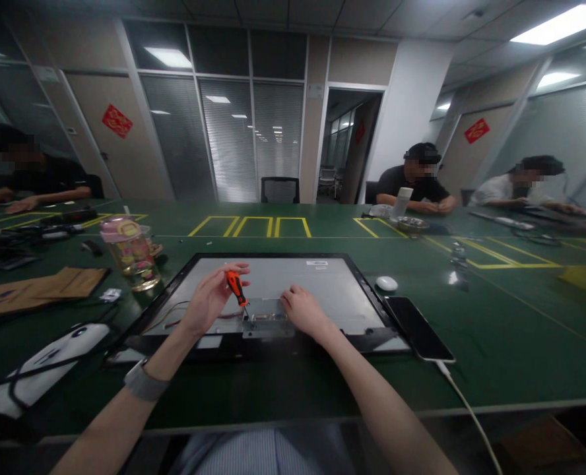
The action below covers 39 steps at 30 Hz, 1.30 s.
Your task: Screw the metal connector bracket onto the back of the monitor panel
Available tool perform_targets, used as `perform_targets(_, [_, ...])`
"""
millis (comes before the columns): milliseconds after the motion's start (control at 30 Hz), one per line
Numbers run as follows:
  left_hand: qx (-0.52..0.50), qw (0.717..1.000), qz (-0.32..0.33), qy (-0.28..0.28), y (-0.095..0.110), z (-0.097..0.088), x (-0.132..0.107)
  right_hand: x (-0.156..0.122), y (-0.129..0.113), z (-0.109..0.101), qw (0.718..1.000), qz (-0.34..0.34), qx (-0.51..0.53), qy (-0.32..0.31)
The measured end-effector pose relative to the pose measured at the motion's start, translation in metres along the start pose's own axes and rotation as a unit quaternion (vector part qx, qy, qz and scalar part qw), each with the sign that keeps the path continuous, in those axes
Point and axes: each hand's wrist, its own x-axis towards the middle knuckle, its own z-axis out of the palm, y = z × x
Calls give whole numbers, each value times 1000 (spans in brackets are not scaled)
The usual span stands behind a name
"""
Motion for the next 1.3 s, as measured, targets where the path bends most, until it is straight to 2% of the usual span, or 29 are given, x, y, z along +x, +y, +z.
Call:
perform_targets(333, [-44, 998, -52, -5, 2, -1, -3, -1, 0, 1, 1000, -7, -3, 8])
perform_targets(667, [6, 1000, -9, 18, 1, 1, -2, -1, 0, 1, 1000, -7, 1, 11])
perform_targets(867, [9, 999, -12, 32, -1, -1, -1, -2, 0, 0, 1000, -5, 3, 7])
perform_targets(1167, [-55, 997, -46, 1, 2, 0, -1, 0, -1, 0, 1000, -4, -2, 4])
perform_targets(1300, [-29, 999, -24, 3, 2, 2, -2, -2, -1, -2, 1000, -5, -4, 6])
